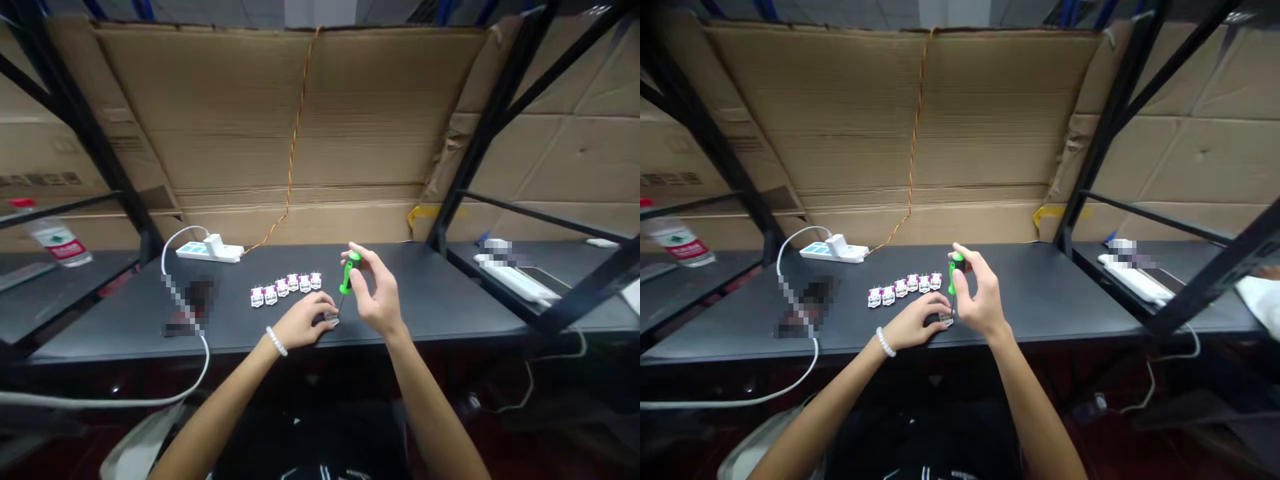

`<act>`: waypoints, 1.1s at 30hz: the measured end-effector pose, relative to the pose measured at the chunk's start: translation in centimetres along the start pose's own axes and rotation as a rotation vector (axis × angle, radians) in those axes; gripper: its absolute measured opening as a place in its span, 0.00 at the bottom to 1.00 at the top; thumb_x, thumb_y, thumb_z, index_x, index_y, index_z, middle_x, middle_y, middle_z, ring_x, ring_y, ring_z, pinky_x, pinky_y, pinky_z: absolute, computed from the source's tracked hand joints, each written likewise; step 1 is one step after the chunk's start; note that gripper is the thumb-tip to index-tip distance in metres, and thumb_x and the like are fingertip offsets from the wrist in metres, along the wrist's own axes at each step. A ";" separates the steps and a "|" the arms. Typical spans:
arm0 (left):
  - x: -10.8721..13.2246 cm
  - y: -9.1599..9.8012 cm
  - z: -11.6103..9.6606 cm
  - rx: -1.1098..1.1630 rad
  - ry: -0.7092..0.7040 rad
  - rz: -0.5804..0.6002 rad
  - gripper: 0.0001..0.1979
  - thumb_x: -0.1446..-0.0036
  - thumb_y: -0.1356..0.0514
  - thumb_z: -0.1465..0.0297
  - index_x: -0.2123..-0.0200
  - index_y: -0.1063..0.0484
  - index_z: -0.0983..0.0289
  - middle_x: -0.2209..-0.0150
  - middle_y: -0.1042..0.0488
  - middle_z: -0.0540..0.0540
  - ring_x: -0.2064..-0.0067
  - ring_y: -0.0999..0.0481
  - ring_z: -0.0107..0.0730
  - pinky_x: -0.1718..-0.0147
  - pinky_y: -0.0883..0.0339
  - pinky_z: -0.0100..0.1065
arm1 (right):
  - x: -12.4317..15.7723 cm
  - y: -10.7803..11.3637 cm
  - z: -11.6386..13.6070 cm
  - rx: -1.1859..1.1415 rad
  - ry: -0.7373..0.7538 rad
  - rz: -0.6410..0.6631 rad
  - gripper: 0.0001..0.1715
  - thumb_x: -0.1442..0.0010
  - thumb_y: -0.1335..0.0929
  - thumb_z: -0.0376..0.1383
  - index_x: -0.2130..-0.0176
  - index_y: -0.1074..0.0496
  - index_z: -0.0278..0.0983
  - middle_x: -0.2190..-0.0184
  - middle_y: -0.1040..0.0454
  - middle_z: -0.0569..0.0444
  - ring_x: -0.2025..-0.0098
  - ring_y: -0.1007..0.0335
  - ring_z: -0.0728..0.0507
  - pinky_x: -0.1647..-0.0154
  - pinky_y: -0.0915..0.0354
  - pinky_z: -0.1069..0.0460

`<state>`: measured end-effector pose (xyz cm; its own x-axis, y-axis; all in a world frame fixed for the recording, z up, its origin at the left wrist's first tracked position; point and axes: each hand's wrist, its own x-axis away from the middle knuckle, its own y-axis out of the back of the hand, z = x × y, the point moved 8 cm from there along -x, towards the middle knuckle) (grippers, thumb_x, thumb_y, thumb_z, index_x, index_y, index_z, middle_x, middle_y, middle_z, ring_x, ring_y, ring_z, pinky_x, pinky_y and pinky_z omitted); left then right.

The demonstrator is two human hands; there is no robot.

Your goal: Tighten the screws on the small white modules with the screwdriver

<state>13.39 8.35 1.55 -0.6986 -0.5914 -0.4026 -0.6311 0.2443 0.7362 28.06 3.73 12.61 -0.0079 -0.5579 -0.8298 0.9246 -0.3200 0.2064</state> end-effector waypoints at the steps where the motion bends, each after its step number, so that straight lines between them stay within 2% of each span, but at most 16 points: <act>1: 0.0 0.0 0.0 0.003 -0.004 -0.003 0.10 0.34 0.32 0.72 0.50 0.18 0.61 0.46 0.21 0.60 0.42 0.22 0.45 0.37 0.27 0.46 | 0.0 0.1 0.2 0.031 0.016 -0.013 0.24 0.26 0.33 0.37 0.34 0.27 0.43 0.47 0.21 0.45 0.49 0.21 0.37 0.49 0.22 0.41; 3: 0.0 0.0 -0.1 0.007 -0.018 -0.001 0.09 0.34 0.32 0.72 0.51 0.18 0.61 0.46 0.21 0.60 0.42 0.22 0.45 0.37 0.27 0.46 | 0.0 0.2 0.5 0.092 0.046 -0.041 0.22 0.29 0.31 0.37 0.38 0.24 0.43 0.47 0.23 0.44 0.48 0.23 0.37 0.51 0.22 0.42; 5: 0.0 0.0 -0.1 0.004 -0.024 0.001 0.09 0.34 0.32 0.71 0.50 0.18 0.61 0.46 0.21 0.60 0.43 0.22 0.45 0.38 0.27 0.47 | 0.0 0.3 0.4 0.097 0.036 -0.048 0.23 0.28 0.32 0.37 0.36 0.26 0.44 0.47 0.25 0.44 0.48 0.23 0.37 0.51 0.22 0.41; 7: 0.0 -0.1 -0.2 0.002 -0.025 0.002 0.10 0.33 0.32 0.72 0.50 0.18 0.62 0.46 0.21 0.60 0.43 0.22 0.45 0.38 0.27 0.47 | 0.2 0.2 -0.1 0.033 0.002 -0.037 0.24 0.25 0.36 0.38 0.33 0.29 0.45 0.46 0.24 0.45 0.49 0.21 0.38 0.49 0.22 0.40; 10: 0.0 0.0 -0.2 -0.003 -0.020 0.002 0.10 0.33 0.32 0.71 0.49 0.18 0.62 0.46 0.22 0.60 0.43 0.22 0.45 0.38 0.27 0.46 | 0.3 0.2 -0.4 -0.041 0.000 -0.013 0.22 0.23 0.39 0.38 0.35 0.28 0.45 0.45 0.24 0.45 0.48 0.20 0.38 0.46 0.22 0.39; 13: 0.0 0.0 -0.2 -0.003 -0.024 0.003 0.09 0.33 0.32 0.71 0.50 0.18 0.61 0.47 0.21 0.60 0.44 0.22 0.45 0.39 0.27 0.45 | 0.1 0.3 0.0 0.031 0.050 -0.030 0.18 0.26 0.32 0.40 0.40 0.24 0.44 0.46 0.22 0.45 0.49 0.20 0.37 0.48 0.22 0.40; 16: -0.1 0.0 -0.3 0.000 -0.025 0.003 0.09 0.34 0.32 0.71 0.50 0.18 0.62 0.47 0.21 0.60 0.43 0.22 0.45 0.38 0.27 0.46 | -0.1 0.2 0.5 0.078 0.084 -0.046 0.18 0.31 0.27 0.37 0.42 0.23 0.44 0.50 0.18 0.48 0.50 0.19 0.38 0.50 0.22 0.42; 20: -0.1 0.0 -0.2 0.000 -0.022 0.007 0.09 0.34 0.32 0.72 0.50 0.18 0.62 0.46 0.21 0.60 0.43 0.22 0.45 0.38 0.27 0.47 | 0.0 -0.3 0.1 0.003 0.034 -0.001 0.23 0.26 0.32 0.35 0.35 0.27 0.46 0.41 0.19 0.46 0.49 0.17 0.40 0.45 0.21 0.40; 22: 0.0 0.0 -0.2 0.001 -0.021 0.005 0.09 0.34 0.32 0.72 0.50 0.18 0.62 0.46 0.21 0.60 0.43 0.22 0.45 0.38 0.27 0.46 | 0.2 -0.4 -0.3 -0.040 -0.008 0.024 0.25 0.25 0.34 0.36 0.31 0.31 0.46 0.37 0.22 0.44 0.48 0.16 0.39 0.48 0.19 0.40; 25: 0.0 0.0 -0.2 0.001 -0.024 0.006 0.09 0.33 0.32 0.72 0.50 0.18 0.62 0.47 0.22 0.60 0.43 0.22 0.45 0.38 0.27 0.46 | 0.5 -0.4 -0.7 -0.058 -0.050 0.017 0.27 0.25 0.35 0.39 0.30 0.33 0.44 0.36 0.22 0.42 0.50 0.15 0.37 0.53 0.17 0.41; 29: -0.1 0.0 -0.3 -0.003 -0.030 0.005 0.09 0.33 0.33 0.71 0.50 0.18 0.62 0.46 0.22 0.60 0.43 0.22 0.45 0.38 0.27 0.47 | 0.5 -0.2 -0.6 -0.090 -0.039 -0.047 0.24 0.27 0.32 0.37 0.34 0.34 0.43 0.39 0.21 0.41 0.54 0.14 0.39 0.50 0.17 0.41; 33: -0.1 0.0 -0.2 0.002 -0.024 0.007 0.09 0.32 0.33 0.70 0.50 0.18 0.61 0.47 0.21 0.60 0.43 0.22 0.45 0.38 0.27 0.47 | 0.5 -0.3 -0.9 -0.104 -0.032 -0.052 0.19 0.27 0.32 0.37 0.39 0.32 0.43 0.39 0.22 0.42 0.53 0.15 0.40 0.49 0.18 0.41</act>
<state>13.54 8.19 1.69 -0.7112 -0.5710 -0.4102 -0.6265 0.2500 0.7382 28.13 4.18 11.65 -0.0676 -0.5677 -0.8205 0.9573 -0.2687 0.1070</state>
